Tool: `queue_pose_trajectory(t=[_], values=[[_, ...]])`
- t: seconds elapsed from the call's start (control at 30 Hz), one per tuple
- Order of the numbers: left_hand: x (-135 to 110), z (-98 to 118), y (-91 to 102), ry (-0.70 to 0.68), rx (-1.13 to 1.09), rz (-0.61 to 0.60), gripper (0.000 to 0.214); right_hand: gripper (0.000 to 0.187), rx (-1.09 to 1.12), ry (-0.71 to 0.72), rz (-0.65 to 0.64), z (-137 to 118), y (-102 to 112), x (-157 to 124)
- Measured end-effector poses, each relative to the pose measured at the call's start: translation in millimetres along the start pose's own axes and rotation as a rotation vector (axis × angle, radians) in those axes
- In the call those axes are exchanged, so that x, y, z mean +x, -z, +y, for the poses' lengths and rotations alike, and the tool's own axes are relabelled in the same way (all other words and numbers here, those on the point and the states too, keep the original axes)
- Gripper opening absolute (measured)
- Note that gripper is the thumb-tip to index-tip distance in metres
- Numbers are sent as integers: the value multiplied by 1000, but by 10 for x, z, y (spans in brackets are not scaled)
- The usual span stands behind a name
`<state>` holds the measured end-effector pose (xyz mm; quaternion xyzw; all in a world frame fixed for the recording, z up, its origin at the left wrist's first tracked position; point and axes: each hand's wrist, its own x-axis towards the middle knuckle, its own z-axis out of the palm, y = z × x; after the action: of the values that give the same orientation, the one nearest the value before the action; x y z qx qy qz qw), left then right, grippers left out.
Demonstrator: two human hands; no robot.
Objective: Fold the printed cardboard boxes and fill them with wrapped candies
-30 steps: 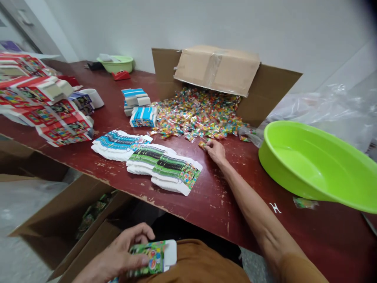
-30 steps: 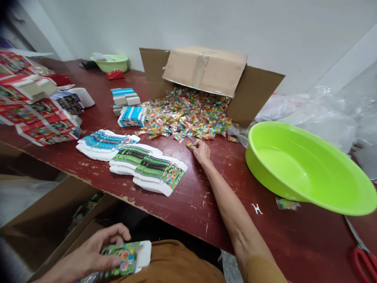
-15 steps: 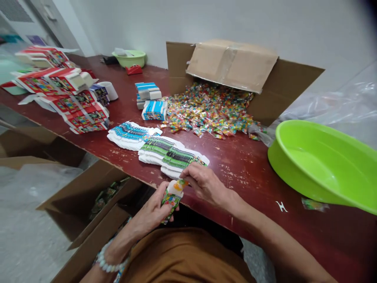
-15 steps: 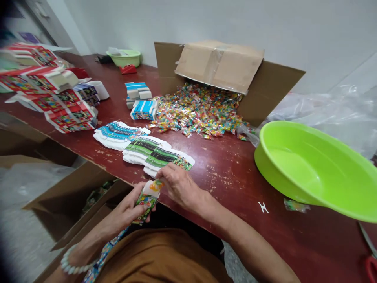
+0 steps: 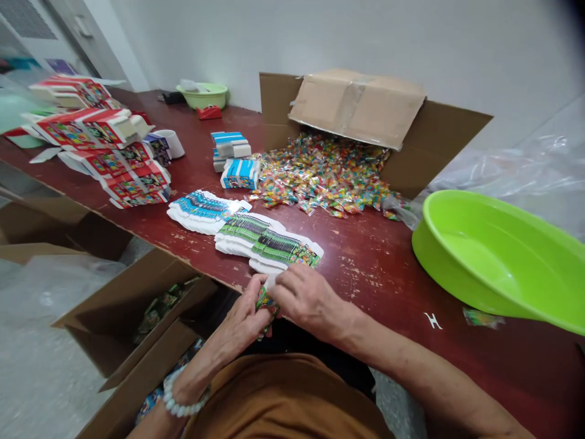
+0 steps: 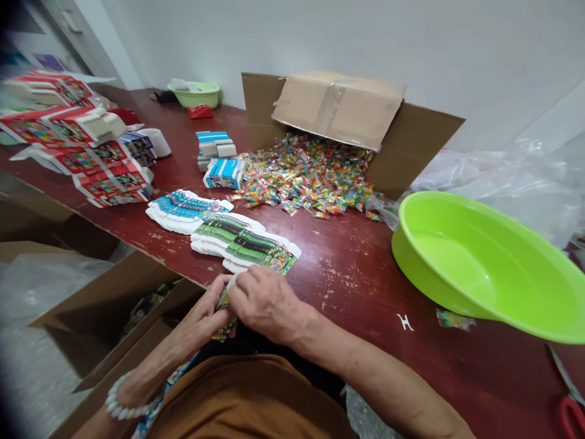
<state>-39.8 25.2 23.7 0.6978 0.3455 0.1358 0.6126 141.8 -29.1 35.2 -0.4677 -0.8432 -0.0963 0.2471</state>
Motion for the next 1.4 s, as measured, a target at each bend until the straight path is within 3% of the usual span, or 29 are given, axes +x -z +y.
queue_pose_trajectory(t=[0.1, 0.23, 0.33, 0.47, 0.57, 0.7, 0.8, 1.0, 1.17, 1.3, 1.4], values=[[24, -3, -26, -9, -3, 42, 41, 10, 409, -167, 4, 24, -39, 14], [35, -9, -78, 36, -337, 105, 39, 27, 1119, -661, 143, 176, -69, 2], [44, -6, -122, 30, -480, 145, 50, 40, 1248, -894, 168, 198, -95, -6], [70, 2, -170, 21, -435, 147, 54, 52, 1449, -1067, 19, 86, -147, 34], [80, 1, -186, 39, -466, 172, 54, 47, 1636, -1092, -27, 39, -161, 57], [73, -14, -173, 53, -603, 211, 49, 43, 1861, -1103, 81, 39, -139, 9], [87, -37, -174, 26, -610, 233, 47, 43, 1845, -1083, 70, -17, -163, -25], [101, -68, -243, 21, -558, 268, 51, 35, 1881, -1140, 209, -144, -341, 3], [54, -186, -207, 24, -557, 264, 60, 37, 2086, -1077, 57, -106, -396, -41], [75, -273, -174, -25, -515, 251, 64, 37, 2036, -996, 78, -158, -422, -47], [72, -246, -205, -19, -527, 223, 67, 27, 1847, -950, 146, -213, -448, -25]])
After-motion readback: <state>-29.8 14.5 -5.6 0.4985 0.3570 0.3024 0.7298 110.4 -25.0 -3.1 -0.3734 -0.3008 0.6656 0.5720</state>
